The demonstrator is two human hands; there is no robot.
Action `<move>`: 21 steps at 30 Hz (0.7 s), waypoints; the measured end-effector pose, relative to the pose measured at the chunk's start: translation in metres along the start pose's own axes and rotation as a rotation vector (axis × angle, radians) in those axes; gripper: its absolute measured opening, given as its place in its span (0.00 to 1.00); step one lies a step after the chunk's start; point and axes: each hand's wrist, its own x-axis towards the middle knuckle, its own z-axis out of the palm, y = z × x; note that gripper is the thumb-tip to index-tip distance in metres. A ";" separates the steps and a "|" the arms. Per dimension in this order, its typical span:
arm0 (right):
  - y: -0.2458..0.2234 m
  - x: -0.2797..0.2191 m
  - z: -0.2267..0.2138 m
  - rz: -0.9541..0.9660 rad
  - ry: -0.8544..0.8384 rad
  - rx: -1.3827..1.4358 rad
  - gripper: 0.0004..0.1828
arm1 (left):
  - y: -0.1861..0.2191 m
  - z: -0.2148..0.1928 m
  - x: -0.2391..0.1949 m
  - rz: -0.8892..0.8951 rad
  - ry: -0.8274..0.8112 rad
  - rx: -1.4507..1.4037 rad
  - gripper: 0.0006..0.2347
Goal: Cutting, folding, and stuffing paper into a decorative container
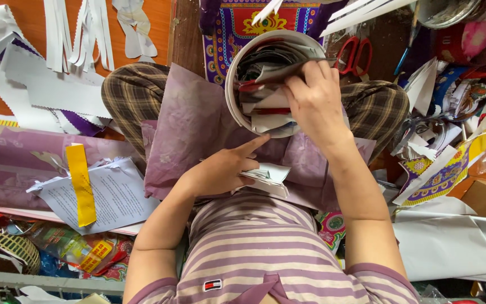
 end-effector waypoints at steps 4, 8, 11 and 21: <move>-0.013 -0.012 -0.030 -0.010 -0.087 0.142 0.16 | -0.007 0.006 -0.002 0.021 0.053 -0.013 0.11; -0.009 -0.025 -0.044 0.158 0.033 0.157 0.08 | 0.009 -0.007 -0.004 0.079 0.143 -0.048 0.08; -0.010 -0.021 -0.047 0.117 0.040 0.273 0.05 | 0.012 -0.004 -0.003 0.165 0.211 -0.019 0.07; 0.009 0.002 -0.010 0.076 -0.326 0.339 0.08 | -0.014 0.018 0.022 0.305 0.372 0.103 0.07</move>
